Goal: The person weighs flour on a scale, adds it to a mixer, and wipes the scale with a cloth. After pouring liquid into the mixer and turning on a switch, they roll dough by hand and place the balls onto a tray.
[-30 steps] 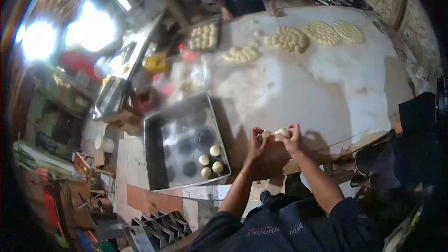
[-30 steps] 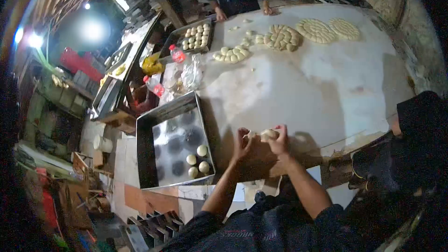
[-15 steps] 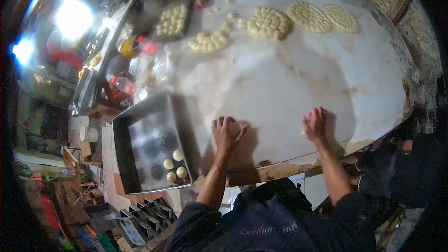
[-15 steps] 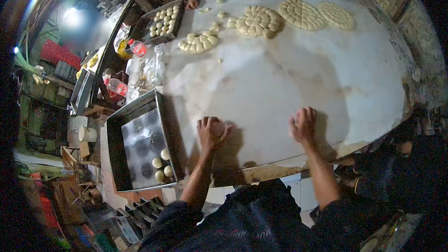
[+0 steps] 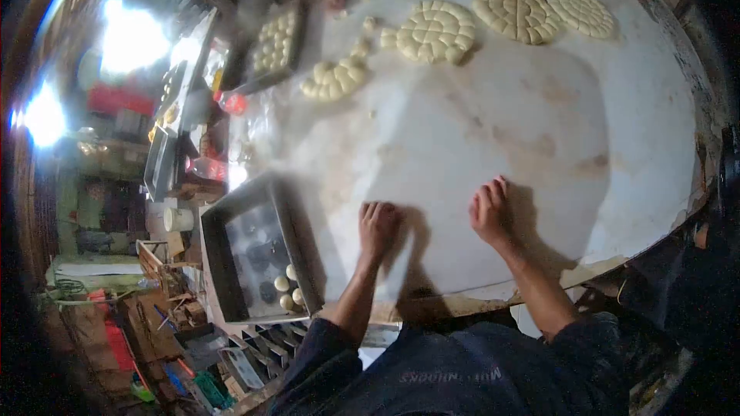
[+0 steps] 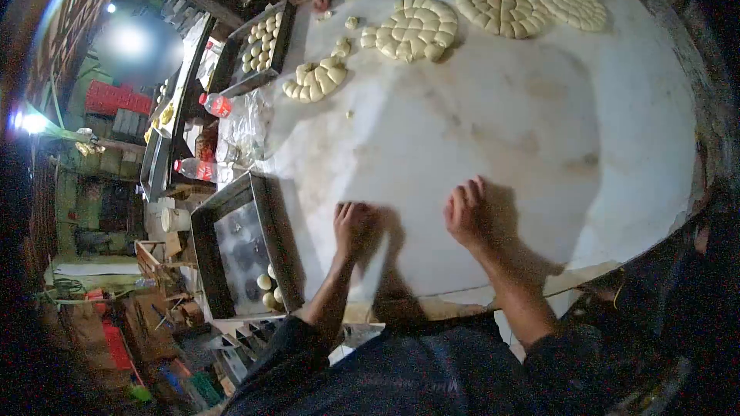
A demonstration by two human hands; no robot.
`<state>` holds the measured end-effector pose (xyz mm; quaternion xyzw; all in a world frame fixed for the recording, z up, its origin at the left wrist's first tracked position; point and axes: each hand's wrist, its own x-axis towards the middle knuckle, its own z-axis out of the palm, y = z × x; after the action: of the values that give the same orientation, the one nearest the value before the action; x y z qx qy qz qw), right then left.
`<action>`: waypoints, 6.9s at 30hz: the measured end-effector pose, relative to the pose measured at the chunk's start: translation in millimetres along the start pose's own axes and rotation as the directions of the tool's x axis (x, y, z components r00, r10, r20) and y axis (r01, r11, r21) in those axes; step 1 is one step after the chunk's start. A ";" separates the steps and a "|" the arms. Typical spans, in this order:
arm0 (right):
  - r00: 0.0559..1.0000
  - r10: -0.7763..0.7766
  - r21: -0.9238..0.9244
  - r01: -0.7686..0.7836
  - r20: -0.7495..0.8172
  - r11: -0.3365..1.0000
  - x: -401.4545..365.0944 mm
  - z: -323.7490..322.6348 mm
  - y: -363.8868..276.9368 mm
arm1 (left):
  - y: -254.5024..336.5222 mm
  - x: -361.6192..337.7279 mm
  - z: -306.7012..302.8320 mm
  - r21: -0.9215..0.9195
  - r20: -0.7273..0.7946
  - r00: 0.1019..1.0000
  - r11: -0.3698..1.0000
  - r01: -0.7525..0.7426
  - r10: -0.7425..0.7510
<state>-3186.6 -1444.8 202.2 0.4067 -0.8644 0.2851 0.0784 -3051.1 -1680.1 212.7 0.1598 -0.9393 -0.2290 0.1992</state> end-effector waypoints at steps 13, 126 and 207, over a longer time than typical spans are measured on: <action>0.979 0.186 -0.021 -0.188 -0.083 0.982 27.5 11.6 6.9 | -55.2 -7.9 -8.1 -0.055 -0.137 0.990 0.998 0.017 -0.024; 0.986 -0.154 0.154 0.142 0.065 0.978 -50.5 4.4 5.8 | -10.2 -86.8 31.3 -0.044 0.075 0.976 0.978 -0.203 0.206; 0.785 0.607 0.770 -0.308 -0.127 0.560 -62.8 117.9 -167.3 | -25.6 -80.5 -9.1 -0.860 0.309 0.950 0.415 0.296 -0.038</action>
<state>-3008.9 -1553.9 153.7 0.0964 -0.7272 0.6797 0.0014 -2971.6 -1673.5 183.2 0.0936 -0.6684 -0.7291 0.1138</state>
